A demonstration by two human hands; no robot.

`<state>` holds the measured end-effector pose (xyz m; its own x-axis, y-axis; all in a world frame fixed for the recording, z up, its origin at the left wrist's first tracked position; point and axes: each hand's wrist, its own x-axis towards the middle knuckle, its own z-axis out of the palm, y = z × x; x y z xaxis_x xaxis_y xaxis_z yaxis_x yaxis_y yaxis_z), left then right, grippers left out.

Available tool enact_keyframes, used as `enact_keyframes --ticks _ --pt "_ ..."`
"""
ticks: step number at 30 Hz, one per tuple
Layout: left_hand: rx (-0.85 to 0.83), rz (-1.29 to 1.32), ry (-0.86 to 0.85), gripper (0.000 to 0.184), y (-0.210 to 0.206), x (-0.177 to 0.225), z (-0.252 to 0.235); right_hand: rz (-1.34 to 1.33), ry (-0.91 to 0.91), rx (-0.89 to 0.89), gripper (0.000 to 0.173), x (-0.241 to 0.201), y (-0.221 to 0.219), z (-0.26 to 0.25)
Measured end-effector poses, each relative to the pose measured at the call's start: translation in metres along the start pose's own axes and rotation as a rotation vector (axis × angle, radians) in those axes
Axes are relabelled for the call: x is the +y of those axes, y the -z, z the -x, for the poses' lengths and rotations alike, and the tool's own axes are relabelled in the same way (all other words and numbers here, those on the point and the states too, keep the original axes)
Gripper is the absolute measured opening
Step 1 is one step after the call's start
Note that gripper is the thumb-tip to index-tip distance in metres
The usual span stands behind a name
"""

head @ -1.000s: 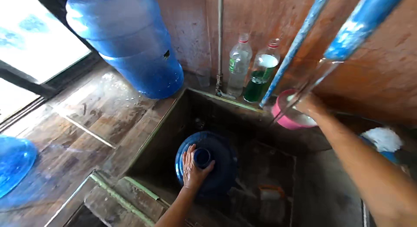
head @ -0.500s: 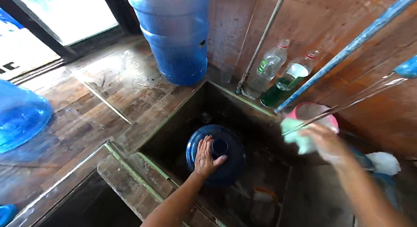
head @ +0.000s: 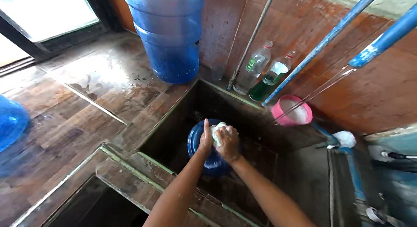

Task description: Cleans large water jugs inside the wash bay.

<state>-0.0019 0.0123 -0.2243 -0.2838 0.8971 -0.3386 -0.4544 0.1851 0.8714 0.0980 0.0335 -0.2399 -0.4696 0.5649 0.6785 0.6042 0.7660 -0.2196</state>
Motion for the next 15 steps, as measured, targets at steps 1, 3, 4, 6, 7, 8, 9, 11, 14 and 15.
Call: enact_keyframes --ticks 1,3,4,6,7,8,9,11,14,15 --pt "-0.014 0.016 0.012 0.078 0.003 0.001 -0.003 0.010 -0.008 0.001 0.020 -0.003 0.000 -0.006" --pt "-0.002 0.044 0.004 0.078 0.005 -0.002 -0.006 0.009 -0.042 -0.023 0.018 -0.009 0.001 -0.015" --pt "0.002 0.053 -0.007 0.077 0.005 -0.003 -0.006 0.000 -0.079 -0.051 0.017 -0.011 0.002 -0.020" --pt "0.033 -0.003 -0.042 0.072 0.002 -0.001 -0.001 -0.097 -0.252 -0.168 0.020 -0.013 0.012 -0.034" --pt "0.089 -0.087 -0.064 0.068 -0.003 0.002 0.002 -0.228 -0.407 -0.250 0.026 -0.011 0.023 -0.042" --pt "0.115 -0.208 -0.093 0.063 -0.007 0.006 0.005 -0.368 -0.542 -0.245 0.029 -0.006 0.030 -0.043" --pt "0.119 -0.328 -0.137 0.055 -0.010 0.010 0.006 -0.445 -0.609 -0.170 0.029 -0.002 0.036 -0.036" --pt "0.058 -0.508 -0.192 0.040 -0.019 0.017 0.009 -0.435 -0.635 -0.052 0.030 -0.002 0.044 0.004" --pt "-0.014 -0.830 -0.395 0.033 -0.026 0.008 0.009 -0.250 -0.533 -0.073 0.033 -0.009 0.014 0.089" --pt "0.020 -0.912 -0.547 0.028 -0.025 -0.003 0.005 -0.194 -0.493 -0.055 0.036 -0.008 -0.003 0.105"
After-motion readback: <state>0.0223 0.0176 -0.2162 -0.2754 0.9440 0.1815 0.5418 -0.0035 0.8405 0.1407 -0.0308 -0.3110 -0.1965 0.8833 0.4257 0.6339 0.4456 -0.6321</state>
